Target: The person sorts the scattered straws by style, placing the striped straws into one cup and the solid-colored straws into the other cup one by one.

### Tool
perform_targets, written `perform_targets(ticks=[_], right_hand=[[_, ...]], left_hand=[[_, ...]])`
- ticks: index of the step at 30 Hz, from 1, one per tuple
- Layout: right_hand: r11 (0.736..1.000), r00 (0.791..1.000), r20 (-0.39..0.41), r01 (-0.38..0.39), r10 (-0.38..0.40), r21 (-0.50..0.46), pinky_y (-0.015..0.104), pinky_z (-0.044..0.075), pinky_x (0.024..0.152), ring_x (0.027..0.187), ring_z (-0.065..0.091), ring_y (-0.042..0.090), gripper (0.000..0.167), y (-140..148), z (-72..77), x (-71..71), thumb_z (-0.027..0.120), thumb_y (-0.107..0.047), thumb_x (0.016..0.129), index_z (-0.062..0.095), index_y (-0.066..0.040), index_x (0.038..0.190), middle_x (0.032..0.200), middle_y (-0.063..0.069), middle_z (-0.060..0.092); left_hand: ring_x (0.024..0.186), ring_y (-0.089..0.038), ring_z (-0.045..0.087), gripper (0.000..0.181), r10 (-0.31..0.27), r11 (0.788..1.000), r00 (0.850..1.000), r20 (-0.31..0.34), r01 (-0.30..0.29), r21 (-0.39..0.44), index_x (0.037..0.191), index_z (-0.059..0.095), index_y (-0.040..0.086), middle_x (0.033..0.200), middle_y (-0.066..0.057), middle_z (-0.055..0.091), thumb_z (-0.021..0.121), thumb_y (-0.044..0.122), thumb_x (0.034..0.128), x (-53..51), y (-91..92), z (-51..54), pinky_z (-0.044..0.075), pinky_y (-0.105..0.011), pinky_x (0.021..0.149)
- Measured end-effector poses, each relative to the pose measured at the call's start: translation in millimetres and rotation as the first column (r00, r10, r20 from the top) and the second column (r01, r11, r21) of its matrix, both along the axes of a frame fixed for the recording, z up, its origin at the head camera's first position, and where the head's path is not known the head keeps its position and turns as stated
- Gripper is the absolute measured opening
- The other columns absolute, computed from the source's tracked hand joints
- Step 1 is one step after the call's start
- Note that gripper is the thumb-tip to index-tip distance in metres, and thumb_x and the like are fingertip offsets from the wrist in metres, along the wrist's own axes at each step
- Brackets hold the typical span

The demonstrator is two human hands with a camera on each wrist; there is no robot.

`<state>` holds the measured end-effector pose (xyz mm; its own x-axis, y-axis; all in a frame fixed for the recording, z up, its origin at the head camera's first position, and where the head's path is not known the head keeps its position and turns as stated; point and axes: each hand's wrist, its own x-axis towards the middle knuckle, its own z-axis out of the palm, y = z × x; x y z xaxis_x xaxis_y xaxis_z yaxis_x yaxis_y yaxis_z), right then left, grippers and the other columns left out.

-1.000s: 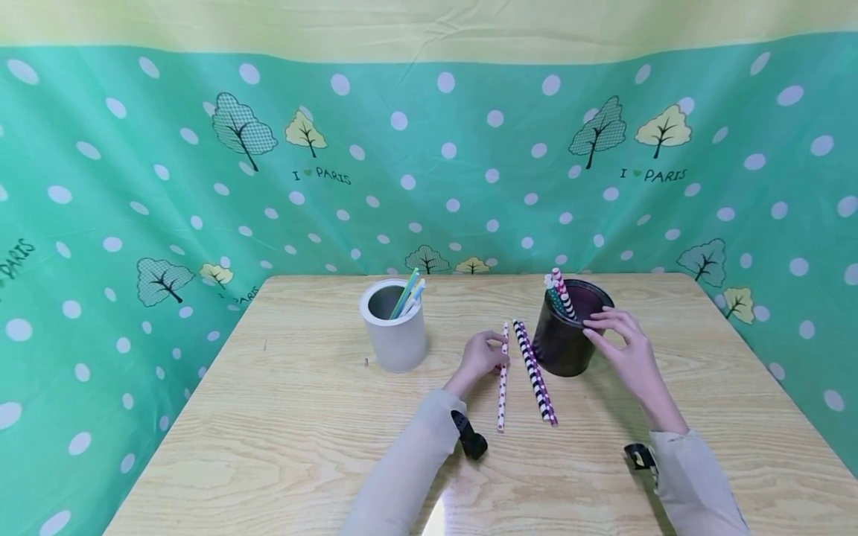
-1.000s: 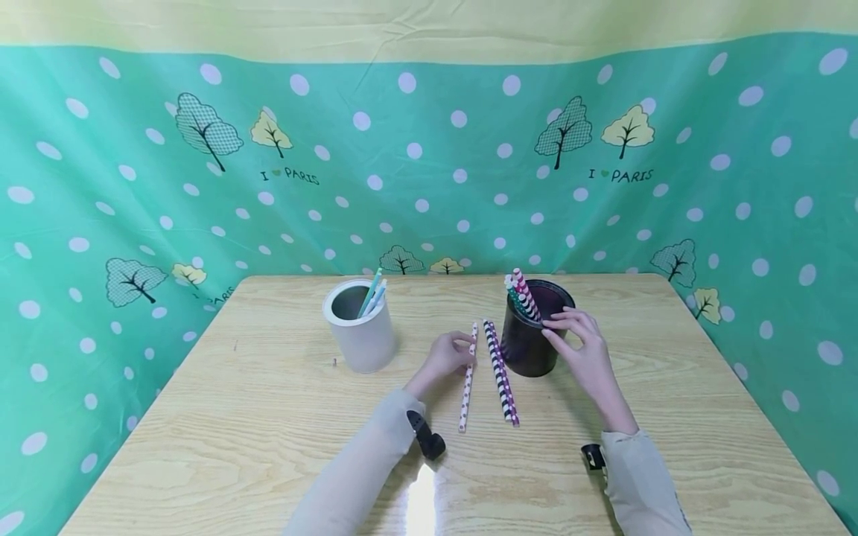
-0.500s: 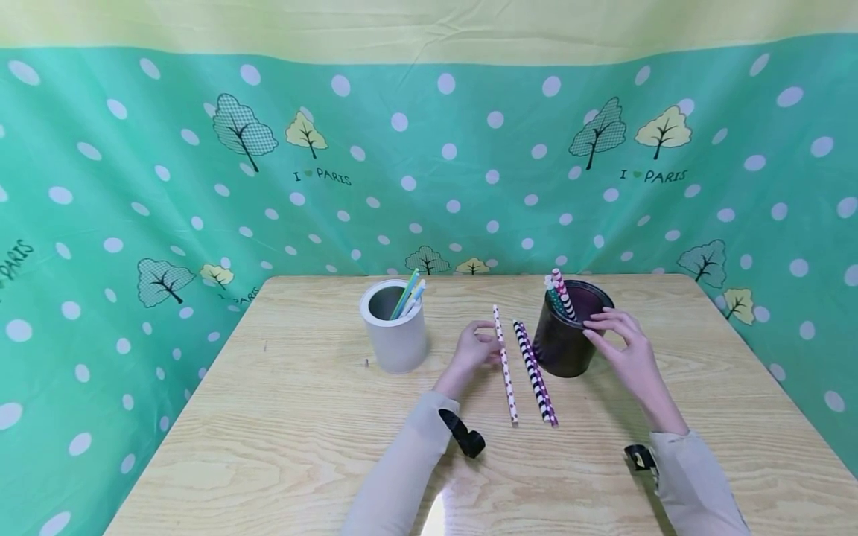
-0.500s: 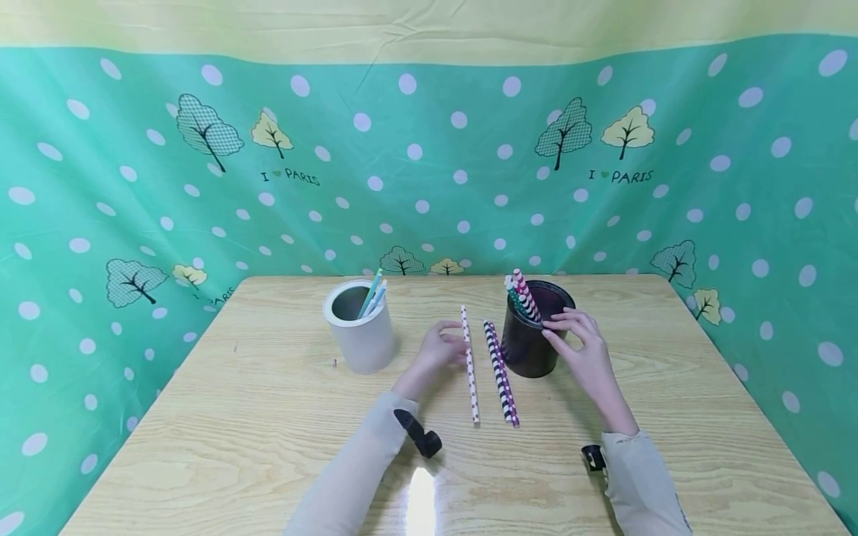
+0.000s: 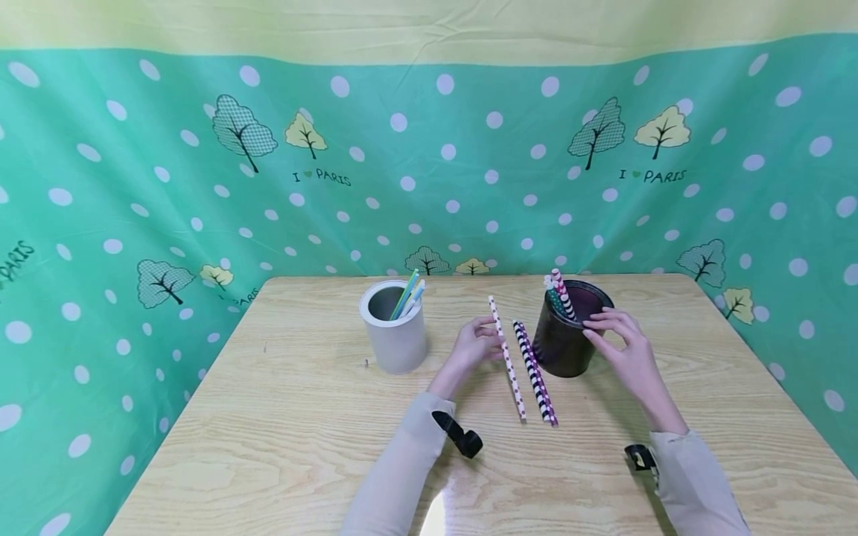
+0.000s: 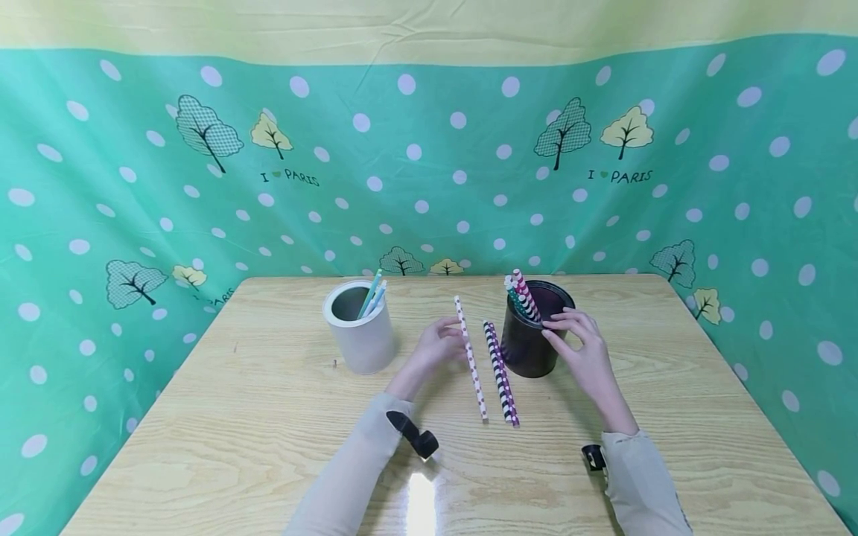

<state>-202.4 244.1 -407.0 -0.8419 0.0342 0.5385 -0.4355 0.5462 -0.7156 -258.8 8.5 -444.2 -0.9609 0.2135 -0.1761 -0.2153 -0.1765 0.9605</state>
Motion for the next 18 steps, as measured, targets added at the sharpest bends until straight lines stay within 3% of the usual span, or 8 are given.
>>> perform_targets(ticks=[8, 14, 16, 18], right_hand=[[1.000, 1.000, 0.003, -0.003, 0.003, 0.007, 0.018, 0.026, 0.096, 0.113, 0.039, 0.021, 0.018, 5.3, -7.6, -5.0, 0.065, -0.008, 0.078, 0.066, 0.000, 0.094, 0.107, 0.012, 0.056], [1.000, 1.000, 0.010, -0.002, 0.002, 0.007, 0.019, 0.026, 0.096, 0.113, 0.039, 0.023, 0.017, 5.5, -8.0, -4.9, 0.065, -0.008, 0.079, 0.065, 0.001, 0.094, 0.107, 0.012, 0.055], [1.000, 1.000, 0.007, -0.002, 0.002, 0.005, 0.019, 0.026, 0.096, 0.113, 0.039, 0.025, 0.018, 5.2, -8.1, -5.0, 0.065, -0.007, 0.079, 0.065, 0.001, 0.094, 0.107, 0.013, 0.055], [1.000, 1.000, 0.006, 0.000, 0.000, 0.005, 0.018, 0.026, 0.096, 0.112, 0.039, 0.029, 0.017, 0.1, -0.6, 0.2, 0.064, -0.004, 0.079, 0.064, 0.003, 0.094, 0.106, 0.016, 0.055]], left_hand=[[0.074, -0.016, 0.056, 0.047, -0.025, 0.999, 0.999, -0.047, 0.027, 0.041, 0.122, 0.044, -0.003, 0.092, -0.009, 0.052, 0.056, -0.010, 0.0772, 6.7, -1.1, 18.2, 0.052, -0.034, 0.074], [0.074, -0.016, 0.057, 0.046, -0.039, 0.996, 0.992, -0.118, 0.048, 0.074, 0.120, 0.043, -0.005, 0.093, -0.009, 0.051, 0.056, -0.010, 0.0768, 9.5, -0.7, 28.5, 0.052, -0.036, 0.074], [0.076, -0.019, 0.057, 0.044, -0.038, 0.995, 0.989, -0.140, 0.050, 0.085, 0.119, 0.044, -0.005, 0.092, -0.009, 0.051, 0.055, -0.010, 0.0771, 10.4, -0.2, 31.9, 0.052, -0.036, 0.074], [0.082, -0.031, 0.058, 0.043, -0.041, 0.994, 0.986, -0.162, 0.056, 0.089, 0.119, 0.043, -0.005, 0.092, -0.008, 0.051, 0.055, -0.010, 0.0777, 11.9, -0.1, 36.3, 0.052, -0.036, 0.074]])
